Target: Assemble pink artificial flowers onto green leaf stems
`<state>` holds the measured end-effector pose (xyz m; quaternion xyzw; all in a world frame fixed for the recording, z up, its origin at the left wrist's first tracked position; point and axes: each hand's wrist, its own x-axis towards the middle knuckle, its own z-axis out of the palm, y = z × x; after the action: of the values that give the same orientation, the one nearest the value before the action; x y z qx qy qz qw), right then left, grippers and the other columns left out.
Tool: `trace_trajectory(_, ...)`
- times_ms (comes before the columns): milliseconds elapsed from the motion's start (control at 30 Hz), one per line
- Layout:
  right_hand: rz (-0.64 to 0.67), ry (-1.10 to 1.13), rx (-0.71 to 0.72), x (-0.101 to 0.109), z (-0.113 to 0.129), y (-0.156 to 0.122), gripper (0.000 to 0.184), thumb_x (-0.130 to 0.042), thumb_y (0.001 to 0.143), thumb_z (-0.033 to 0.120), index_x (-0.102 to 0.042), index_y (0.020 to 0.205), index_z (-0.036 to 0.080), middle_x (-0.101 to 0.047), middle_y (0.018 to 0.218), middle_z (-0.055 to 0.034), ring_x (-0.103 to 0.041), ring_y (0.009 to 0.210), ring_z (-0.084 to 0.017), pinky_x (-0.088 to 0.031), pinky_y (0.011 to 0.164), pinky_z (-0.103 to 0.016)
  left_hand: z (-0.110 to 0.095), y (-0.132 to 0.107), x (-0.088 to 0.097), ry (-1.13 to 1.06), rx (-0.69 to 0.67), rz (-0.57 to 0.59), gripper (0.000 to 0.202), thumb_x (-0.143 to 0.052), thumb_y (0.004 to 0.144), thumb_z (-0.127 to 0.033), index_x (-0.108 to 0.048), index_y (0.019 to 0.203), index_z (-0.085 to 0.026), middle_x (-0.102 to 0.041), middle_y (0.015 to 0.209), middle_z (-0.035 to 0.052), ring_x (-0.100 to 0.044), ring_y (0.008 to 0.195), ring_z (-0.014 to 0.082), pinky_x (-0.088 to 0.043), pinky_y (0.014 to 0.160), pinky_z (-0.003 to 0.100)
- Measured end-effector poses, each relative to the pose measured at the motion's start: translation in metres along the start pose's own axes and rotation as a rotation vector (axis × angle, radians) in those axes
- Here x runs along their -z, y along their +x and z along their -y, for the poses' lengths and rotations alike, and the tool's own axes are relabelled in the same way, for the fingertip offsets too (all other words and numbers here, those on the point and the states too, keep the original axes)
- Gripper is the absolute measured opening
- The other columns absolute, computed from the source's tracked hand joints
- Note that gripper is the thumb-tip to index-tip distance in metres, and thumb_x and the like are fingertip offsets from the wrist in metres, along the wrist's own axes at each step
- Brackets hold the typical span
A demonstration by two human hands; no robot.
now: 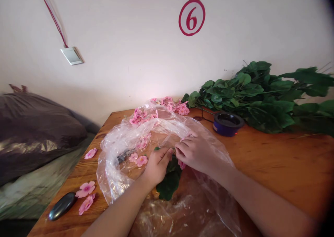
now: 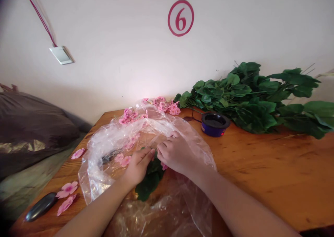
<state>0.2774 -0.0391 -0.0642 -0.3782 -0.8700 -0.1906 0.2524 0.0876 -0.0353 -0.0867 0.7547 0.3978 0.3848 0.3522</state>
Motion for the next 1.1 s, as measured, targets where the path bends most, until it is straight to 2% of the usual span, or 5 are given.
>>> trace_trajectory(200, -0.031, -0.112, 0.063, -0.003, 0.004, 0.002, 0.027, -0.047, 0.090, 0.008, -0.060, 0.067, 0.016, -0.060, 0.060, -0.0024, -0.054, 0.059, -0.017, -0.035, 0.072, -0.038, -0.001, 0.000, -0.001, 0.037, -0.009, -0.003, 0.041, -0.044, 0.097, -0.039, -0.044, 0.062, -0.017, -0.043, 0.057, -0.0039, -0.040, 0.056, 0.0106, -0.031, 0.057, 0.024)
trace_trajectory(433, -0.121, 0.184, -0.095, -0.002, -0.002, 0.002, 0.017, -0.052, 0.088, 0.012, -0.064, 0.076, 0.018, -0.065, 0.063, 0.0004, -0.057, 0.062, -0.015, -0.037, 0.078, -0.034, 0.003, -0.002, 0.000, 0.011, 0.022, -0.024, 0.041, -0.043, 0.098, -0.042, -0.047, 0.065, -0.018, -0.042, 0.059, -0.0038, -0.041, 0.058, 0.0112, -0.032, 0.058, 0.024)
trace_trajectory(533, -0.128, 0.247, -0.102, -0.002, -0.004, 0.002, 0.013, -0.056, 0.084, 0.014, -0.066, 0.077, 0.019, -0.066, 0.064, 0.0010, -0.058, 0.063, -0.015, -0.037, 0.080, -0.034, 0.003, -0.001, 0.000, 0.020, 0.016, -0.025, 0.042, -0.043, 0.098, -0.042, -0.047, 0.065, -0.017, -0.043, 0.059, -0.0038, -0.042, 0.059, 0.0112, -0.032, 0.058, 0.024)
trace_trajectory(867, -0.062, 0.107, -0.060, -0.013, -0.003, -0.002, 0.020, -0.051, 0.091, 0.017, -0.062, 0.074, 0.018, -0.065, 0.064, -0.0011, -0.056, 0.063, -0.015, -0.037, 0.082, -0.036, 0.003, 0.001, -0.001, 0.039, -0.001, -0.004, 0.041, -0.043, 0.098, -0.041, -0.046, 0.065, -0.018, -0.042, 0.058, -0.0043, -0.040, 0.057, 0.0105, -0.031, 0.057, 0.024)
trace_trajectory(1100, -0.069, 0.069, -0.046, -0.022, -0.006, -0.004, 0.024, -0.048, 0.093, 0.015, -0.060, 0.072, 0.018, -0.064, 0.064, -0.0029, -0.056, 0.063, -0.017, -0.039, 0.083, -0.037, 0.000, -0.003, -0.002, 0.061, -0.026, 0.012, 0.040, -0.043, 0.099, -0.040, -0.044, 0.064, -0.018, -0.041, 0.059, -0.0044, -0.039, 0.057, 0.0104, -0.030, 0.057, 0.025)
